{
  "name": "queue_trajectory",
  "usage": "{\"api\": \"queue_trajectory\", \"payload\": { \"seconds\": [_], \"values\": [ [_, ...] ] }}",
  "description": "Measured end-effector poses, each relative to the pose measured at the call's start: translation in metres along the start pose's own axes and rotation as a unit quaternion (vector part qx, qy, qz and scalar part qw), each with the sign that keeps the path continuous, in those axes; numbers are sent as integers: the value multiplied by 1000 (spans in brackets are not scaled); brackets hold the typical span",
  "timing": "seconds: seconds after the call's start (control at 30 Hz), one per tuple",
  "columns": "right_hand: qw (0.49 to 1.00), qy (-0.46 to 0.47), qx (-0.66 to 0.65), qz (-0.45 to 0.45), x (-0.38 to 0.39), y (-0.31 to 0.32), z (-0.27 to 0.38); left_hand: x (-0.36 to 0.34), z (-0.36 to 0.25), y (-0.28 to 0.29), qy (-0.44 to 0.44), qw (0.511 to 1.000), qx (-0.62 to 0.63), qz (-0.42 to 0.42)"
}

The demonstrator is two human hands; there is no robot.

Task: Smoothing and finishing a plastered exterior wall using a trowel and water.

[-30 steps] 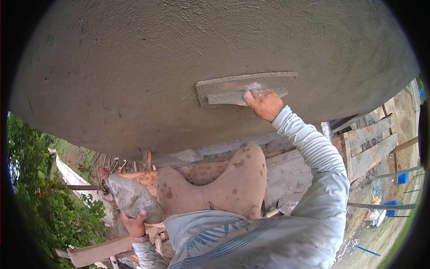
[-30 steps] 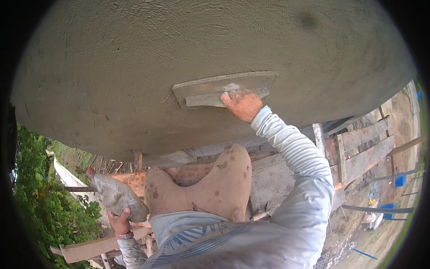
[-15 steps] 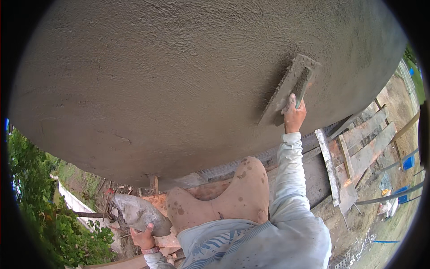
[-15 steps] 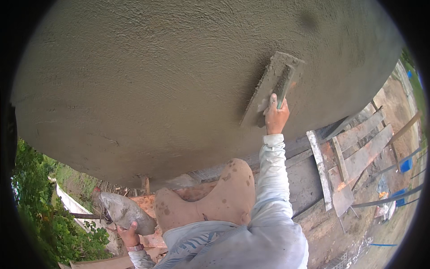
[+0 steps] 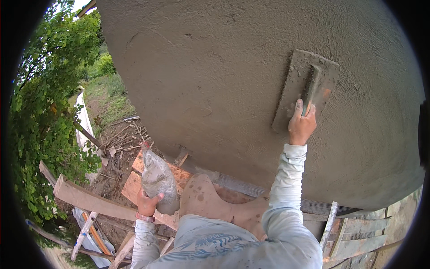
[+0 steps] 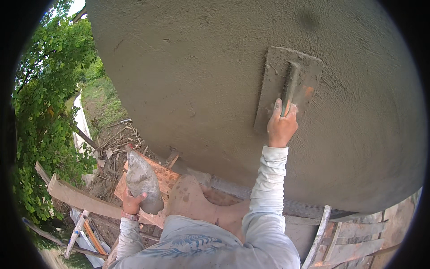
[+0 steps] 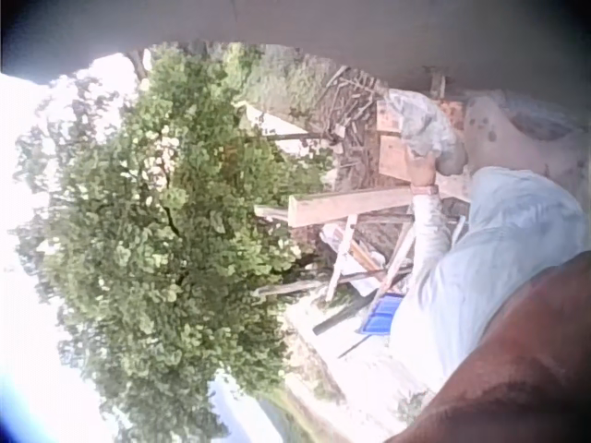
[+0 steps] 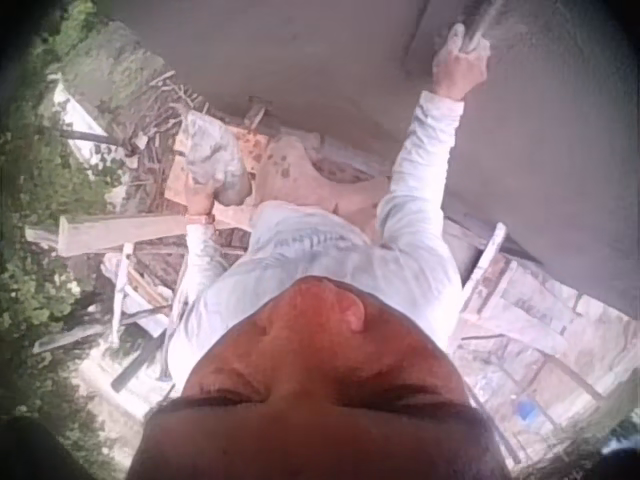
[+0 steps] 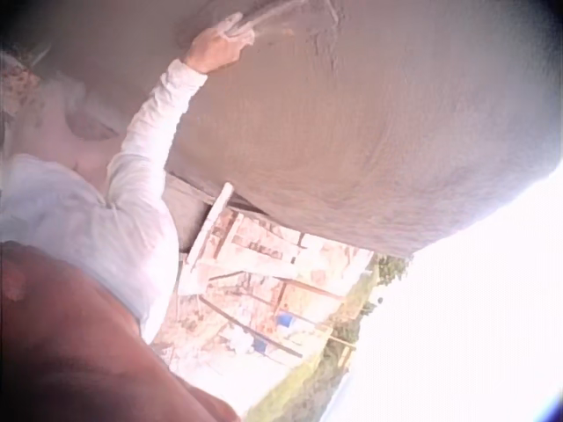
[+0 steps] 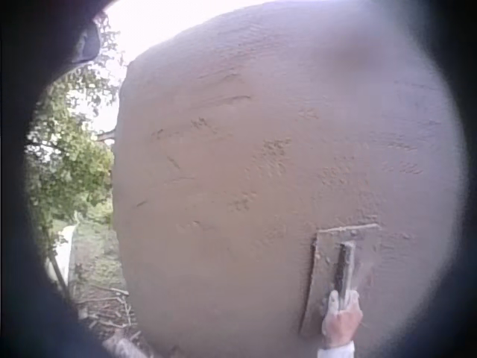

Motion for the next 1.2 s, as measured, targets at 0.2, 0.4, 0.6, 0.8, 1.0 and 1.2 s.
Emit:
{"api": "queue_trajectory", "payload": {
  "seconds": [0.2, 0.4, 0.6, 0.8, 1.0, 1.2],
  "values": [
    [933, 279, 139, 180, 65, -95, 127, 3, 11, 12, 13, 1000, 2, -23],
    [828, 356, 77, 426, 185, -81, 96, 11, 79, 41, 270, 963, -1, -24],
    [794, 178, -136, 566, 153, -17, 45, -34, 32, -22, 244, 924, -255, 143],
    [833, 99, -333, 431, 41, 58, 96, -125, -143, -176, -85, 919, -306, 234],
    [928, 294, -135, 186, -28, 85, 171, -133, -145, -213, -76, 804, -530, 260],
    [892, 446, 44, 59, -21, 4, 245, -99, -34, -96, -42, 902, -426, 60]
  ]
}}
Point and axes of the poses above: each hand's wrist, its own x-axis away from the middle knuckle, its own y-axis out of the back of the hand, z = x × y, the point moved 9 cm from there along -x, towards the middle knuckle, and after that the axes turned 15 degrees about x, right-handed, at the moved point
